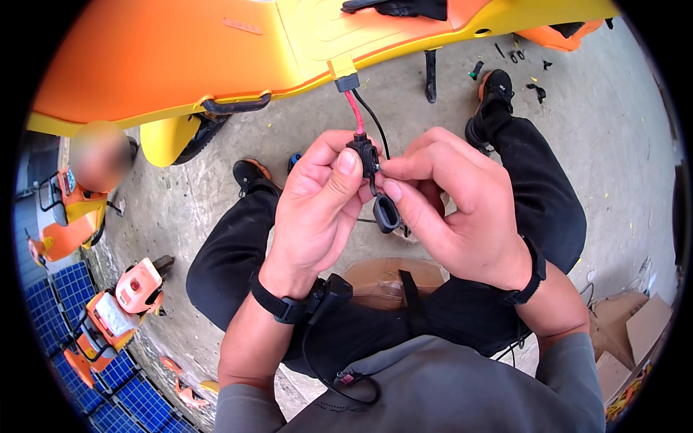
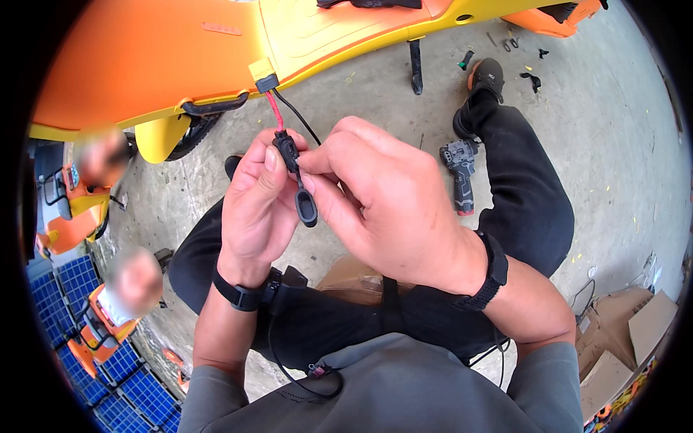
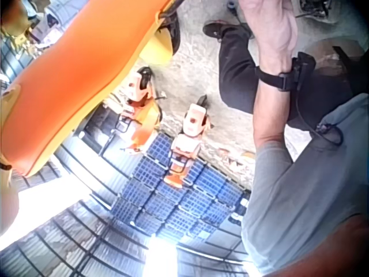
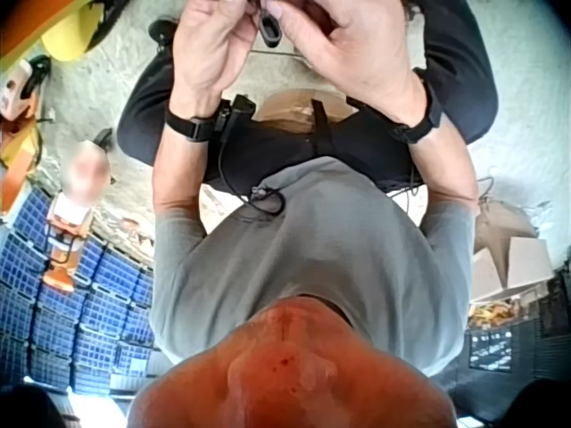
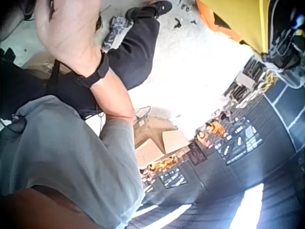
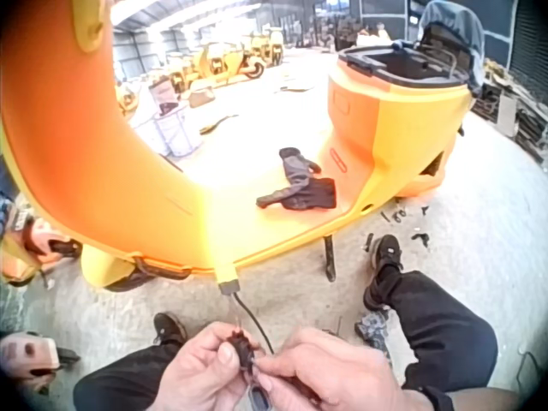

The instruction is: The person organizes and connects electrical wiring harnesses on a scooter frame, using a small wrench to adjust connectors and retrieving wires from a parts box on the floor.

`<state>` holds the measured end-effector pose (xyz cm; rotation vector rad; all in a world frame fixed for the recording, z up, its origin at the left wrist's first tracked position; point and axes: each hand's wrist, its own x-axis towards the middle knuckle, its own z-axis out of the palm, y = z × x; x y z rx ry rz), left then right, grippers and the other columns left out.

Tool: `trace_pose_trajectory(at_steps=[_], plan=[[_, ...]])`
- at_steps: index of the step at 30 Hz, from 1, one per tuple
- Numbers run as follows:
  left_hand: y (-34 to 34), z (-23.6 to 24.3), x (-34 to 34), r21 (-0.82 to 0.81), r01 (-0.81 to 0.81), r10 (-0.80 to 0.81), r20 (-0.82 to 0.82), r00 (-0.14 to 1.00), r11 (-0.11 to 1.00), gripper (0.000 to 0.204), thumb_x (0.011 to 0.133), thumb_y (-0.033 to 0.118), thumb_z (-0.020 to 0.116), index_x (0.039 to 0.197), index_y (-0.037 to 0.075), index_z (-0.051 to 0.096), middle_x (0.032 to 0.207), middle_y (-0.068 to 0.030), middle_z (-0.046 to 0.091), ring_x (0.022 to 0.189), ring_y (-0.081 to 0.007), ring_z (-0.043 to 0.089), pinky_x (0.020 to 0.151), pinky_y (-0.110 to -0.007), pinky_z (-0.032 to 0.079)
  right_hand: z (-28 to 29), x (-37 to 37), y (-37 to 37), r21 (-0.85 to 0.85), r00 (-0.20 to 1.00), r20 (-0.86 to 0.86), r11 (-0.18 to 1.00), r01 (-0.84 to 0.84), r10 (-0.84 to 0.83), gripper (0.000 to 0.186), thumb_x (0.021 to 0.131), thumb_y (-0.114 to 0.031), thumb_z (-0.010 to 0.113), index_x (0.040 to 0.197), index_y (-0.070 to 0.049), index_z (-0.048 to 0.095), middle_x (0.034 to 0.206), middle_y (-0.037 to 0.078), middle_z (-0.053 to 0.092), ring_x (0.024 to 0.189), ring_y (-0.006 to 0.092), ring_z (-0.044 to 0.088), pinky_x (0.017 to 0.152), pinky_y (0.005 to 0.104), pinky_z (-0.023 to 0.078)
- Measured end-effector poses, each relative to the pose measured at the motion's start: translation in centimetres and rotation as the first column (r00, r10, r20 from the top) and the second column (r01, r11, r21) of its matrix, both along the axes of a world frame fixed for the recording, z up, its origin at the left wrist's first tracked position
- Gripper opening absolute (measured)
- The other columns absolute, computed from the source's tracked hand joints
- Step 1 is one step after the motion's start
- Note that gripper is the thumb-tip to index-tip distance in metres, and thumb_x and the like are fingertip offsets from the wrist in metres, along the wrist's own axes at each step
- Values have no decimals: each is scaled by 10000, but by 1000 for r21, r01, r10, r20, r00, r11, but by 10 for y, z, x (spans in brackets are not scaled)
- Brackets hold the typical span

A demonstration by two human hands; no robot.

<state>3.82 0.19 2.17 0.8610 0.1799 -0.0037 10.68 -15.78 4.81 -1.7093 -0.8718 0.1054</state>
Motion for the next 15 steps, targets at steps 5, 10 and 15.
trace_pose_trajectory(at_steps=[5, 10, 15], plan=[[1, 2, -1, -53, 37, -38, -26, 999, 998, 322, 993, 281, 502, 1135, -8, 513, 935, -67, 602, 834, -149, 594, 743, -280, 490, 0, 0, 0, 40, 1000, -5, 999, -26, 27, 75, 838, 51, 623, 908, 24, 631, 807, 67, 599, 610, 90, 562, 522, 211, 432], [0, 2, 3, -134, 140, -131, 74, 989, 981, 369, 1000, 299, 477, 1166, -29, 515, 877, -78, 593, 789, -175, 586, 735, -291, 489, 0, -1, 1, 220, 931, -357, 975, 0, 81, 80, 836, 76, 588, 895, 26, 607, 793, 62, 604, 608, 88, 610, 512, 212, 449], [-3, 4, 0, -115, 111, -110, 17, 994, 987, 362, 985, 298, 502, 1134, -32, 496, 850, -66, 568, 775, -177, 565, 695, -285, 465, 1, 1, -3, 156, 933, -354, 988, -14, 69, 69, 854, 66, 577, 911, 32, 594, 808, 58, 610, 627, 76, 618, 529, 194, 448]])
